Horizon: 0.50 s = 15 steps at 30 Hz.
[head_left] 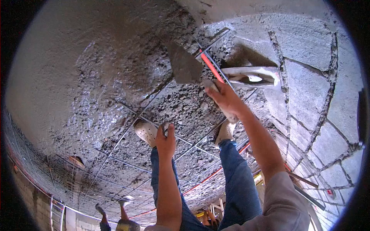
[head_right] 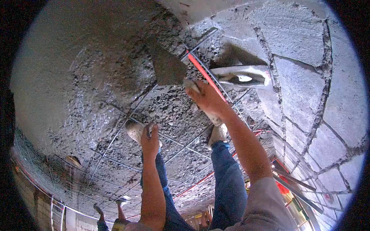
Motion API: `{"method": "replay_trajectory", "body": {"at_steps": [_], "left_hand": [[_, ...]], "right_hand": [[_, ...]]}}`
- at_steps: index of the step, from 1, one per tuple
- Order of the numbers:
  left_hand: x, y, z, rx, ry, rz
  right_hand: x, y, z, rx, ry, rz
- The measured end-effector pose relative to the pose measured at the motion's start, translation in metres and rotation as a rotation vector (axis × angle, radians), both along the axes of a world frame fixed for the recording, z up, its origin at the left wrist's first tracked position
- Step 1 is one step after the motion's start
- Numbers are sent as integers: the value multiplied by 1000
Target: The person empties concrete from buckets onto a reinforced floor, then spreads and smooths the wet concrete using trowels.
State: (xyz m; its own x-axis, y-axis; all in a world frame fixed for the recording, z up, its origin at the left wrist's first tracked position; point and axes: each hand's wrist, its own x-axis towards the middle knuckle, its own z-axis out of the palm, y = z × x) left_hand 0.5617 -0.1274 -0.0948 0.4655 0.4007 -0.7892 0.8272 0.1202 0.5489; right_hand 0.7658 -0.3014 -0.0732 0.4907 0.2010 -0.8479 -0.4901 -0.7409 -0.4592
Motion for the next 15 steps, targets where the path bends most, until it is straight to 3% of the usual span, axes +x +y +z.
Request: {"method": "replay_trajectory", "body": {"at_steps": [3, 8, 9, 15], "left_hand": [[1, 1, 2, -6, 15, 11], [0, 2, 0, 10, -17, 48], [2, 4, 10, -141, 54, 117], [-6, 3, -2, -64, -34, 26]], "right_hand": [[-13, 8, -5, -16, -237, 205], [13, 21, -42, -46, -227, 113], [16, 21, -45, -24, -258, 68], [1, 13, -24, -78, -446, 28]]}}
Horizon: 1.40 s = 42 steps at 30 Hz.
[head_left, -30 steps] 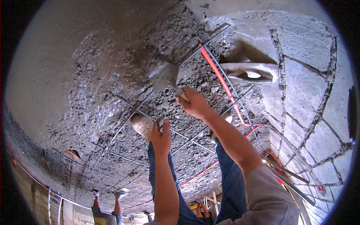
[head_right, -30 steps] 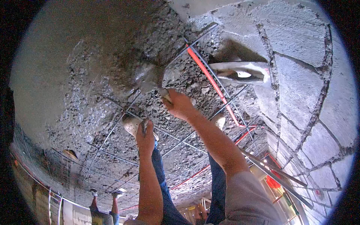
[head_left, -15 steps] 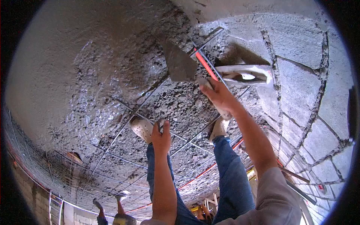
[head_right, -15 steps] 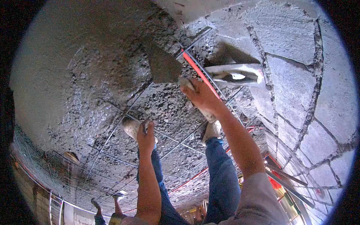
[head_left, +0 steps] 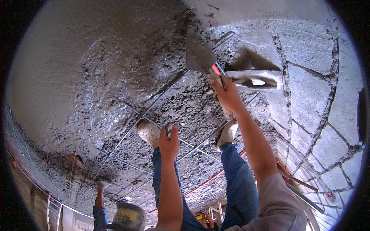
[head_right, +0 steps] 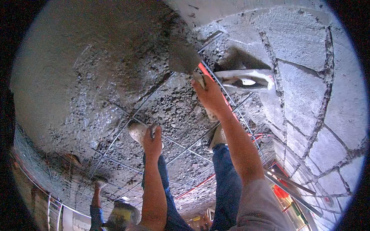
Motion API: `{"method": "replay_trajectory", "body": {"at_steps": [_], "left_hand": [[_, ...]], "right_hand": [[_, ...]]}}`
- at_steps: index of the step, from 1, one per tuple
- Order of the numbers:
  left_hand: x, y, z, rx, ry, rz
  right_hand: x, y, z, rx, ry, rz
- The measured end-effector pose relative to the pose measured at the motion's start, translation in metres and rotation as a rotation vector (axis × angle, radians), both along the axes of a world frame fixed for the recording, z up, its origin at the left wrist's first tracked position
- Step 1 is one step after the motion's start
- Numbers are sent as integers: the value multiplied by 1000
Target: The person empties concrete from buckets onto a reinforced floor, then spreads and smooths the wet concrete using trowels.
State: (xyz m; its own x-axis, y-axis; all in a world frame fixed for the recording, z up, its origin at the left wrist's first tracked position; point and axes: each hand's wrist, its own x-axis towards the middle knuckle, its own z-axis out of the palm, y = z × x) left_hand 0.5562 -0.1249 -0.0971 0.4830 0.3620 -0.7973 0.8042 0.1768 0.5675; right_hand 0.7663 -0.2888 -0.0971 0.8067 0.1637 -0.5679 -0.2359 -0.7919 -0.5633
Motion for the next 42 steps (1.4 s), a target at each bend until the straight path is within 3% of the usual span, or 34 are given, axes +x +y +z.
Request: {"method": "replay_trajectory", "body": {"at_steps": [3, 5, 7, 15, 19, 21, 22, 23, 25, 29, 31, 35, 39, 42], "left_hand": [[-3, 2, -4, 67, -35, -29], [-3, 0, -3, 44, -13, -6], [0, 1, 0, 21, 1, 17], [10, 5, 12, 32, 71, 1], [-2, -5, -3, 93, 41, -33], [-21, -16, -25, 189, 27, -6], [14, 7, 17, 8, 92, -21], [11, 6, 11, 4, 125, -6], [4, 5, 4, 191, -12, -78], [3, 6, 9, 55, 18, -7], [5, 4, 11, 51, 41, 17], [2, -3, 7, 79, 50, -5], [7, -1, 14, -16, 138, -18], [7, -3, 14, -53, 195, -104]], "right_hand": [[7, 2, -20, 31, -107, -43], [27, 22, -7, 54, 43, -108], [40, 24, -20, -66, -152, 45], [34, 15, -27, -6, -100, 33], [21, 11, -16, -121, -113, 66], [10, 6, -14, -27, -123, 41], [-4, 0, -12, 50, -118, -1], [-8, 1, -2, -17, -55, 18], [-19, -8, 2, -88, 56, 70], [-60, -36, 11, -153, -10, 131], [-74, -44, 29, -185, 176, 162], [-97, -82, 33, -268, 274, 364], [-86, -101, 5, -309, 289, 462], [-59, -68, -3, -237, 182, 323]]}}
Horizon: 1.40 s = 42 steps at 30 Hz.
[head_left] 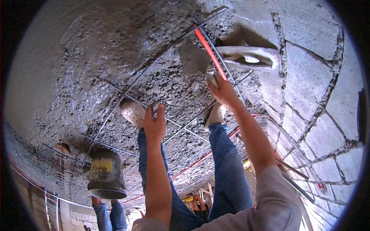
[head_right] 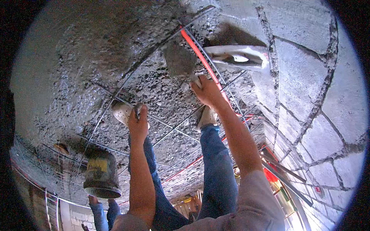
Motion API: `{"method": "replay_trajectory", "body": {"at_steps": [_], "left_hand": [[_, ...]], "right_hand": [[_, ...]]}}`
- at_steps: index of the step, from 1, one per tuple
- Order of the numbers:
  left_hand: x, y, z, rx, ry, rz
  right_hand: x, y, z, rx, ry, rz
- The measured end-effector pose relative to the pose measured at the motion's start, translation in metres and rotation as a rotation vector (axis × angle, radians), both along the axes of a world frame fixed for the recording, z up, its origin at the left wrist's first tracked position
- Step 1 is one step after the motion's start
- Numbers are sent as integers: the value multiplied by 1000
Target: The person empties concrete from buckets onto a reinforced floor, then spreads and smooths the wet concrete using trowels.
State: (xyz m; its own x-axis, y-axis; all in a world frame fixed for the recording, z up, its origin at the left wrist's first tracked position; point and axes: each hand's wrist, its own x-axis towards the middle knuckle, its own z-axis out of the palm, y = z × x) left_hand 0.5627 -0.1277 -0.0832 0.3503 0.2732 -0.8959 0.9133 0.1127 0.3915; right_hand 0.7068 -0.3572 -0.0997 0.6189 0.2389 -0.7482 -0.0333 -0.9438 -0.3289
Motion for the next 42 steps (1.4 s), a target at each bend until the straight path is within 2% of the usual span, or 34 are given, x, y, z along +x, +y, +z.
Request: {"method": "replay_trajectory", "body": {"at_steps": [3, 5, 7, 8, 9, 11, 13, 14, 16, 18, 20, 22, 24, 26, 29, 30, 33, 37, 39, 41, 42], "left_hand": [[0, -7, 1, -34, -32, -24], [-4, -11, -4, -72, -38, -20], [-15, -18, -18, 151, -140, -55], [2, -12, 4, 105, 35, -95], [-1, -15, 2, 95, 40, -102], [-12, -19, -10, 140, -111, -68], [-23, -33, -17, 142, -77, -11], [-19, -40, -13, 133, -85, -47], [-13, -49, -12, 84, -96, -67], [-11, -65, -19, 160, -150, -38], [5, -72, 5, 218, -112, -18], [-12, -79, -12, 236, -235, -23], [1, -88, 50, 328, -214, 8], [-20, -97, 67, 234, -150, 94], [-42, -110, 113, 289, -171, 148], [-46, -107, 132, 315, -111, 56], [-69, -101, 193, 450, -147, 143], [-151, -78, 224, 518, -84, 262], [-220, -67, 216, 472, -47, 466], [-287, -46, 231, 452, 208, 544], [-325, -40, 233, 517, 184, 633]], "right_hand": [[3, -9, -3, 43, -52, -46], [-3, -17, 14, -7, 10, 43], [-19, -33, 29, -21, 13, -1], [-29, -45, 34, -66, 25, 24], [-34, -58, 39, -113, 36, 51], [-39, -84, 41, -194, 63, 133], [-50, -116, 23, -232, -27, 160], [-51, -128, 12, -288, 10, 155], [-58, -165, -24, -215, -21, 208], [-50, -172, -43, -208, -12, 251], [-59, -190, -73, -158, -90, 238], [-66, -197, -78, -159, -128, 249], [-70, -196, -55, -88, -122, 293], [-70, -203, -25, -16, -92, 316], [-57, -217, 31, 45, 22, 389], [-57, -232, 38, 34, -27, 396], [-47, -251, 66, -74, -76, 406], [-36, -245, 94, -18, -112, 493], [-31, -216, 108, 37, -145, 567], [-29, -170, 115, 60, -65, 527], [-30, -146, 113, 66, -65, 530]]}}
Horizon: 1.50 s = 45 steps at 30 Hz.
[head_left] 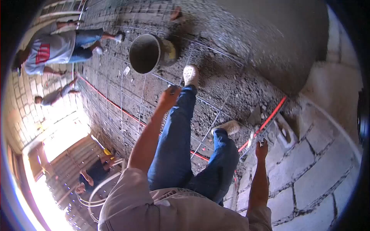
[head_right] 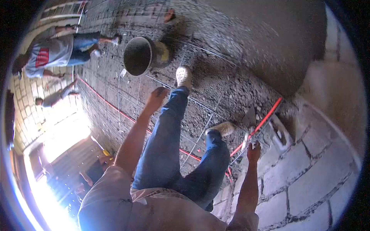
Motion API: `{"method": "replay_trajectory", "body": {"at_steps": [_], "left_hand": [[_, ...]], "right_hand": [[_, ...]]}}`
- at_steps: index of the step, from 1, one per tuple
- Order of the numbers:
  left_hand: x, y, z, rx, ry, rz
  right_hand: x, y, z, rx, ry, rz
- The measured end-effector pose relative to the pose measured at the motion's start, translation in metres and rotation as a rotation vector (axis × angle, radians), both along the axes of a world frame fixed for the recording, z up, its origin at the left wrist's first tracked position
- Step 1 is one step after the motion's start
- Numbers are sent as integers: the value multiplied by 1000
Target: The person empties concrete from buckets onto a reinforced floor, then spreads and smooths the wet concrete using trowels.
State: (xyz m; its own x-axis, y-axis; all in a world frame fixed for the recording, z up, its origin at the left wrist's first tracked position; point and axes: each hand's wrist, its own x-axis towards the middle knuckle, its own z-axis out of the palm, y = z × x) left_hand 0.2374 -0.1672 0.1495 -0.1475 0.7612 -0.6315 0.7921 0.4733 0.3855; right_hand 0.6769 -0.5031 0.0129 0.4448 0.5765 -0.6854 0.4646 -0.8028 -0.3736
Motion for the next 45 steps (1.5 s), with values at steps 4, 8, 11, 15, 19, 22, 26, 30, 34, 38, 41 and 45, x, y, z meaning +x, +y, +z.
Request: {"method": "replay_trajectory", "body": {"at_steps": [4, 8, 11, 15, 19, 22, 26, 30, 34, 38, 41, 45], "left_hand": [[-168, 14, -39, 9, -162, 603], [-289, 42, -69, -11, -206, 992], [-343, 86, -115, -65, -256, 1091], [-377, 132, -166, -116, -435, 1285], [-365, 160, -184, -118, -683, 1332], [-365, 168, -189, -87, -801, 1297], [-364, 171, -187, -69, -926, 1193], [-346, 171, -178, -39, -931, 1156], [-283, 192, -138, -40, -950, 1107], [-227, 206, -128, -102, -894, 1016], [-184, 231, -116, -116, -729, 912], [-147, 247, -113, -201, -464, 656]], "right_hand": [[-24, 114, -23, 242, 13, 166], [-101, 250, -36, 203, 119, 146], [-192, 352, -27, 71, 281, 48], [-321, 434, -54, -25, 437, 158], [-410, 496, -28, 104, 515, 228], [-427, 513, -13, 178, 487, 274], [-402, 526, -7, 192, 402, 309], [-385, 558, 43, 268, 167, 614], [-428, 592, 78, 442, 258, 759], [-463, 610, 74, 506, 209, 890], [-458, 602, 52, 480, 151, 925], [-438, 593, 29, 488, 100, 882]]}}
